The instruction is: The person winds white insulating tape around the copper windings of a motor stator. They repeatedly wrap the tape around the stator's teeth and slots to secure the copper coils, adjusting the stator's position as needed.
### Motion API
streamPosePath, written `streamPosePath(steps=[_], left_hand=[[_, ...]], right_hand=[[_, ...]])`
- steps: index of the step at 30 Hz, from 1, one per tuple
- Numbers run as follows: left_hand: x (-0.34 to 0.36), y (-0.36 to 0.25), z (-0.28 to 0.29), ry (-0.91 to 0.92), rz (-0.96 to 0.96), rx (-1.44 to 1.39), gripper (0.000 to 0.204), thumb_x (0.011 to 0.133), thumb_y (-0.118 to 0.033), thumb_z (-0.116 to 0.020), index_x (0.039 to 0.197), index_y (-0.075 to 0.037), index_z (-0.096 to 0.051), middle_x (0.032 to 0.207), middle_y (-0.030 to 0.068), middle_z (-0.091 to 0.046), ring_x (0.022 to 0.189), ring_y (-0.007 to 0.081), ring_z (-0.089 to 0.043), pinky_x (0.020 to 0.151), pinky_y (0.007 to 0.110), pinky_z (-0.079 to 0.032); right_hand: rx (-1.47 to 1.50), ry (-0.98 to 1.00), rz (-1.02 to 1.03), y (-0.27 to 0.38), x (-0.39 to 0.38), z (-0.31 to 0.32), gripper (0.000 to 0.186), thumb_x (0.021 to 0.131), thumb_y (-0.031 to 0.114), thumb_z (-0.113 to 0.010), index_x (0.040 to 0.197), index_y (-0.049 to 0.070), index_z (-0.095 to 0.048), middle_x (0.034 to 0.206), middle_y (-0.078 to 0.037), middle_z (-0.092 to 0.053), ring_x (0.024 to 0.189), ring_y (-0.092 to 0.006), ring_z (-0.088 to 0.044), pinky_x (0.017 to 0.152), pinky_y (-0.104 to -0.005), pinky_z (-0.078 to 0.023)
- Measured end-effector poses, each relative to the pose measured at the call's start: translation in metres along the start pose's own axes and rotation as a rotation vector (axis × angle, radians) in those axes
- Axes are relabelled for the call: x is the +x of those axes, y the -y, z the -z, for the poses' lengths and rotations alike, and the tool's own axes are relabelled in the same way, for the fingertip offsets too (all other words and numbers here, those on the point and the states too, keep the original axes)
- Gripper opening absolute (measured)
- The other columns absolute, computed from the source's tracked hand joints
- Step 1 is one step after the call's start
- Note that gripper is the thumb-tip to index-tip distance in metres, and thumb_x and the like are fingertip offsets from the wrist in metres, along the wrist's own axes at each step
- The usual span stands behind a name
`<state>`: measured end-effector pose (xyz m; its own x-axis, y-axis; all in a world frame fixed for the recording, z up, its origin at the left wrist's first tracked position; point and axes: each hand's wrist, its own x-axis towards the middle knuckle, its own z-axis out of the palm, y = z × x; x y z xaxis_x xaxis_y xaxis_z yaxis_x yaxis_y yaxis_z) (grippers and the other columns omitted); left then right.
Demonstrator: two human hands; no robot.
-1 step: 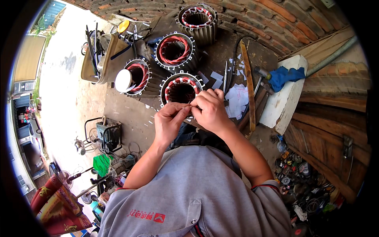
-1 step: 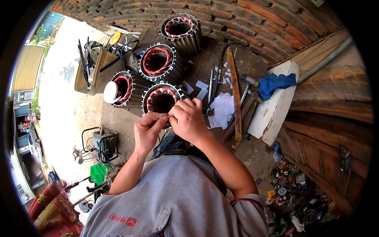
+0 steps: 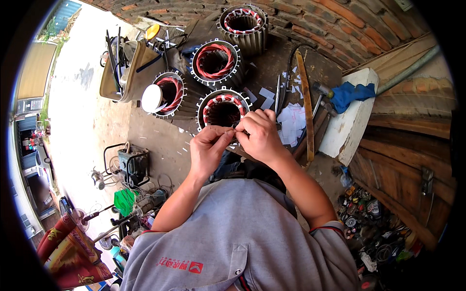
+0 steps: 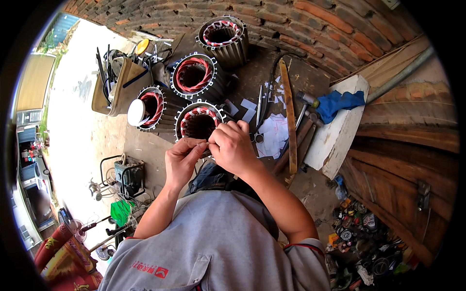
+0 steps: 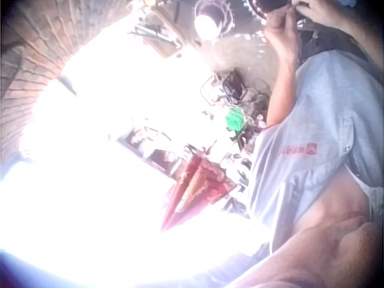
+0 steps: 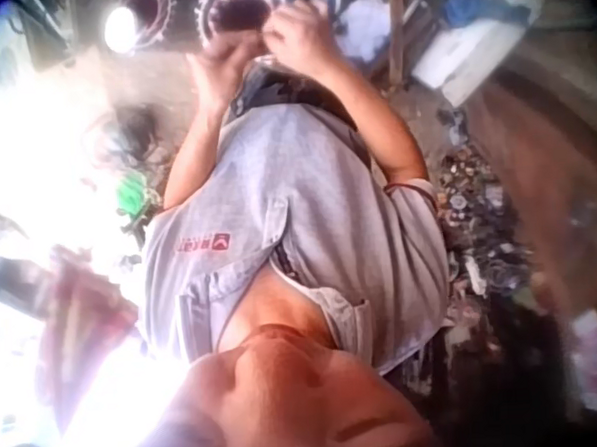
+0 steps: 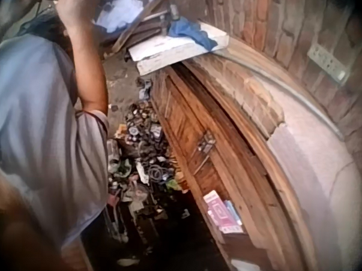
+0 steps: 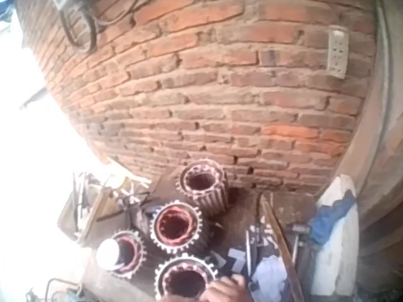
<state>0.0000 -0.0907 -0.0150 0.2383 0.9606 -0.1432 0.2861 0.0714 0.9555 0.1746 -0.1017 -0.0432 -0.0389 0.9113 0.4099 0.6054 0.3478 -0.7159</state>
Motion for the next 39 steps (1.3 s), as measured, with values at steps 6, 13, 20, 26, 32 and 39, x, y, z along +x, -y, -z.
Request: streamPosePath(steps=[6, 13, 20, 26, 32, 39], left_hand=[[0.0, -0.007, -0.002, -0.063, -0.024, 0.077, 0.009, 0.088, -0.004, -0.074, 0.095, 0.001, -0.076, 0.086, 0.009, -0.07, 0.08, 0.0155, -0.066, 0.072, 0.029, -0.052], [-0.014, -0.02, -0.003, -0.095, -0.098, 0.328, 0.006, 0.088, -0.001, -0.071, 0.093, 0.002, -0.074, 0.087, 0.0106, -0.069, 0.071, 0.0149, -0.065, 0.064, 0.028, -0.052], [-0.02, -0.027, -0.006, -0.034, -0.013, 0.306, 0.011, 0.087, 0.002, -0.069, 0.098, 0.002, -0.067, 0.088, 0.0098, -0.07, 0.073, 0.0146, -0.068, 0.065, 0.028, -0.054], [-0.021, -0.028, -0.007, -0.046, -0.134, 0.385, 0.015, 0.085, 0.006, -0.066, 0.099, 0.0, -0.067, 0.092, 0.0122, -0.068, 0.078, 0.0224, -0.069, 0.07, 0.032, -0.055], [-0.02, -0.032, -0.007, 0.007, -0.174, 0.467, 0.022, 0.081, 0.009, -0.064, 0.101, 0.0, -0.069, 0.096, 0.0133, -0.066, 0.082, 0.0301, -0.068, 0.072, 0.036, -0.056], [-0.015, -0.038, -0.014, 0.006, -0.222, 0.614, 0.026, 0.076, 0.008, -0.063, 0.1, -0.002, -0.07, 0.097, 0.012, -0.065, 0.085, 0.0334, -0.066, 0.073, 0.04, -0.056]], right_hand=[[0.061, 0.144, 0.1, -0.009, 0.012, 0.024, 0.018, 0.076, 0.008, -0.075, 0.073, 0.009, -0.057, 0.076, -0.004, -0.058, 0.077, -0.025, -0.057, 0.075, -0.0379, -0.04], [0.094, 0.229, -0.021, -0.01, 0.025, 0.054, 0.016, 0.081, -0.003, -0.067, 0.075, 0.002, -0.052, 0.071, -0.01, -0.055, 0.066, -0.0272, -0.056, 0.062, -0.0387, -0.045], [0.495, 0.651, -0.343, -0.006, 0.043, 0.064, 0.014, 0.085, -0.003, -0.059, 0.098, -0.002, -0.066, 0.077, -0.014, -0.067, 0.07, -0.027, -0.064, 0.064, -0.038, -0.05], [0.285, 0.774, -0.213, -0.003, 0.048, 0.053, 0.008, 0.086, 0.003, -0.057, 0.087, -0.003, -0.061, 0.083, -0.02, -0.069, 0.086, -0.0395, -0.068, 0.077, -0.0482, -0.053], [0.097, 0.811, -0.002, -0.005, 0.053, 0.047, 0.01, 0.084, 0.007, -0.063, 0.09, 0.001, -0.058, 0.08, -0.02, -0.068, 0.077, -0.042, -0.069, 0.068, -0.05, -0.055], [-0.111, 0.877, 0.335, -0.013, 0.059, 0.048, 0.01, 0.087, 0.013, -0.058, 0.086, 0.004, -0.063, 0.073, -0.015, -0.068, 0.066, -0.0318, -0.071, 0.055, -0.0449, -0.056]])
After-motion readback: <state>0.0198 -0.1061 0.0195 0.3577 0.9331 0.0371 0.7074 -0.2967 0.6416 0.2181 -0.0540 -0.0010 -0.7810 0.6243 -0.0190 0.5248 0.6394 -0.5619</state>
